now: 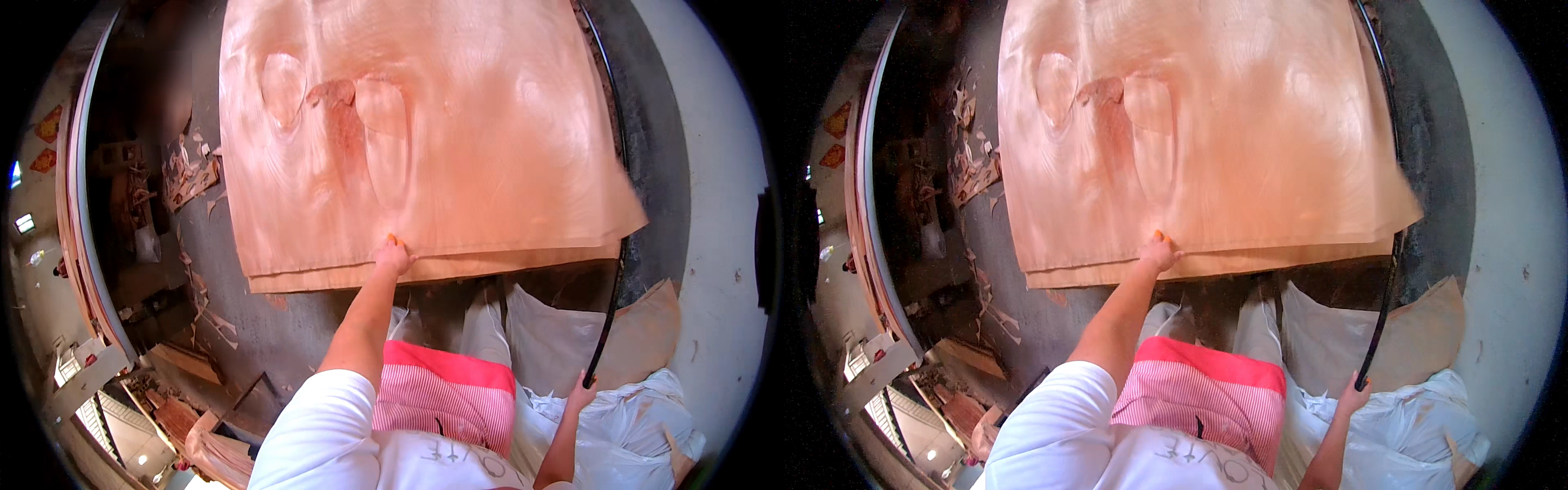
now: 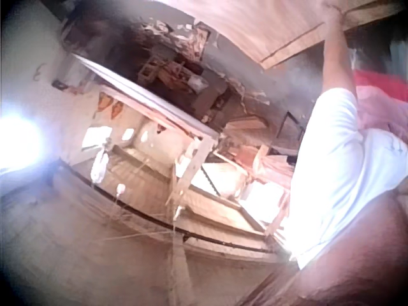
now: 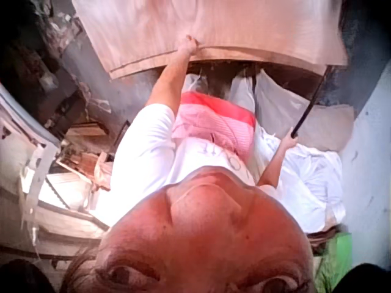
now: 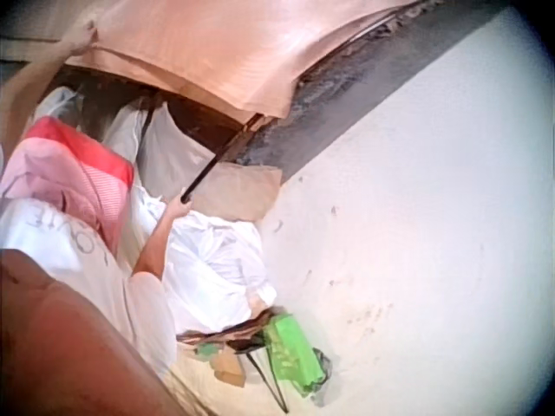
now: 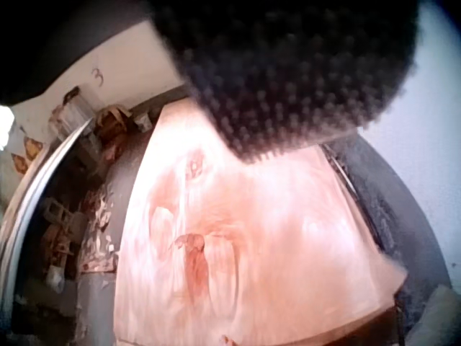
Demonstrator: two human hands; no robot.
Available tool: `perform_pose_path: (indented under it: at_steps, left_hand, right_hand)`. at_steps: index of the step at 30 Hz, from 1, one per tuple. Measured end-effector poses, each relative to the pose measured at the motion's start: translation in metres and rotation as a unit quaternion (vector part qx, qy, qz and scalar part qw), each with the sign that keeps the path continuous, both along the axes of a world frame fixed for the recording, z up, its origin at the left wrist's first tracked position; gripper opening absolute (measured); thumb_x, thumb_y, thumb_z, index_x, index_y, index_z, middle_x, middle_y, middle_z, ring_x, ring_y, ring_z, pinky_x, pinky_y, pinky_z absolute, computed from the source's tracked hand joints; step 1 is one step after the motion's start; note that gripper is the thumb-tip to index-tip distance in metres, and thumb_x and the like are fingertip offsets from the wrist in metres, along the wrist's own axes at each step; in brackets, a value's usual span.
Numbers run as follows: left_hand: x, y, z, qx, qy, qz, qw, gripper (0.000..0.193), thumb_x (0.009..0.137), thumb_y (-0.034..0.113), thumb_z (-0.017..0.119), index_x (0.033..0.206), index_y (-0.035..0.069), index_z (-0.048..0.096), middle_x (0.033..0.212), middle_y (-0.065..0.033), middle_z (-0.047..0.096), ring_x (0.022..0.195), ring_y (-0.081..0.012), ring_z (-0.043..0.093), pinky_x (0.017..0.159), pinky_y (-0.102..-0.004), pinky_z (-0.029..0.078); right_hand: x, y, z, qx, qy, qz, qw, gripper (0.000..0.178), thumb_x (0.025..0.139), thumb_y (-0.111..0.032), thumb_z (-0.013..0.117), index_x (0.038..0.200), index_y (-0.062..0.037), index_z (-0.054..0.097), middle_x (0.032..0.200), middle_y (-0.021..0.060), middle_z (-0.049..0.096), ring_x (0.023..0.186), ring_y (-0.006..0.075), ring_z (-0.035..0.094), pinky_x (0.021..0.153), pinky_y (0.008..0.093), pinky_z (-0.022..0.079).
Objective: The person repairs a sheet of wood veneer by cutting out a damaged section with a knife, applying adhesive with a small brush, and fitting a replacement patch into the hole.
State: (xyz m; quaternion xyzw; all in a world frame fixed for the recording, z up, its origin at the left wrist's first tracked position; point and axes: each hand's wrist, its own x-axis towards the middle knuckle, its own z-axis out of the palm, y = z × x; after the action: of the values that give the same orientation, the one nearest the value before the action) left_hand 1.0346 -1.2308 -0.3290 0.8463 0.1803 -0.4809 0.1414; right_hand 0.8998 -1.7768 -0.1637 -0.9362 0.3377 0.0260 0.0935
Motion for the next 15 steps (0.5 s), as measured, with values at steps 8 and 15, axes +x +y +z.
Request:
perform_pose_path:
  at_steps: [8,15]
  left_hand:
    - [-0.026,0.0,0.061,-0.178,-0.14,0.027,0.974,0.042,0.08,0.038,0.055,0.108,0.007,0.056,0.105,-0.0192,0.057,0.099,-0.0329,0.055,0.083,-0.0421,0.046]
    - [-0.107,0.079,0.183,-0.229,-0.22,-0.003,0.948,0.046,0.083,0.041,0.05,0.11,0.004,0.056,0.108,-0.0203,0.057,0.101,-0.0353,0.054,0.087,-0.0418,0.043]
  right_hand:
    - [-0.023,0.057,0.089,-0.008,-0.023,0.068,0.997,0.035,0.074,-0.029,0.068,0.08,0.0031,0.055,0.078,0.0152,0.054,0.072,0.0311,0.053,0.067,0.0385,0.041]
    - [-0.096,0.166,0.132,0.117,-0.053,0.091,0.988,0.028,0.07,-0.024,0.071,0.069,-0.0014,0.054,0.059,0.0084,0.052,0.055,0.0232,0.05,0.057,0.0356,0.041]
